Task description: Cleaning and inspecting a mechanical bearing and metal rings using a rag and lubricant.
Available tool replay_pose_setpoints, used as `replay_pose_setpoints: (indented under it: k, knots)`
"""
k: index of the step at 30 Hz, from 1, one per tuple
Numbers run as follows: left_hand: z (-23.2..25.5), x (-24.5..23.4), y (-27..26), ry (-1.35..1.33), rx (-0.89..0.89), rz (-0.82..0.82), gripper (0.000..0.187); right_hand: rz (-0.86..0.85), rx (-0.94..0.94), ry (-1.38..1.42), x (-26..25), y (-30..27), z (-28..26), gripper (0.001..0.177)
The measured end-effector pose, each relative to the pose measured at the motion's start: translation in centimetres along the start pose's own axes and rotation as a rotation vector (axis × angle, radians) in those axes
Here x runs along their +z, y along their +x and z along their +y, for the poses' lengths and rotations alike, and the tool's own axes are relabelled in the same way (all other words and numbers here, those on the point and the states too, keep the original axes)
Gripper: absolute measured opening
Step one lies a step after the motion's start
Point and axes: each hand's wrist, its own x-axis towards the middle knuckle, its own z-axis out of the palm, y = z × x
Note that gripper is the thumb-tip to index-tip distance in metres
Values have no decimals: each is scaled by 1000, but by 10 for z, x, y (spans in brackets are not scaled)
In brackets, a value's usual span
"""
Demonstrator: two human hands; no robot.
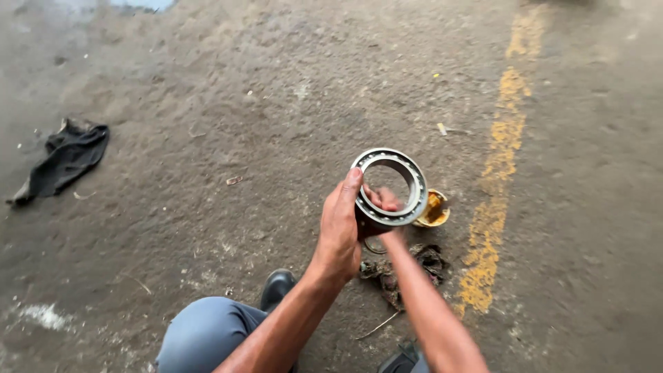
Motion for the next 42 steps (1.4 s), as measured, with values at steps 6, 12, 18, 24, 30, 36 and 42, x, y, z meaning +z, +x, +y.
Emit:
replay_pose_setpoints:
  k: [6,12,18,24,30,36,42]
  knots:
    - [19,20,-1,67,6,-43,37,298,-398,-660,56,-56,-290,8]
    - [31,34,-5,156,76,-59,41,322,-144,-73,106,-156,-447,15]
    - [29,39,-11,206,87,-61,45,175,-15,-16,123,-223,-431,15]
    - [26,44,-20,165,35,-149,47,92,-83,-270,132,-232,-406,18]
    - [25,41,-20,176,35,-239,47,86,-192,-384,132,-240,-409,19]
    - [27,42,-22,178,17,-305,47,136,-206,-425,139,-246,-418,17]
    - [25,42,-21,135,-14,-354,45,62,-129,-118,149,-251,-426,25]
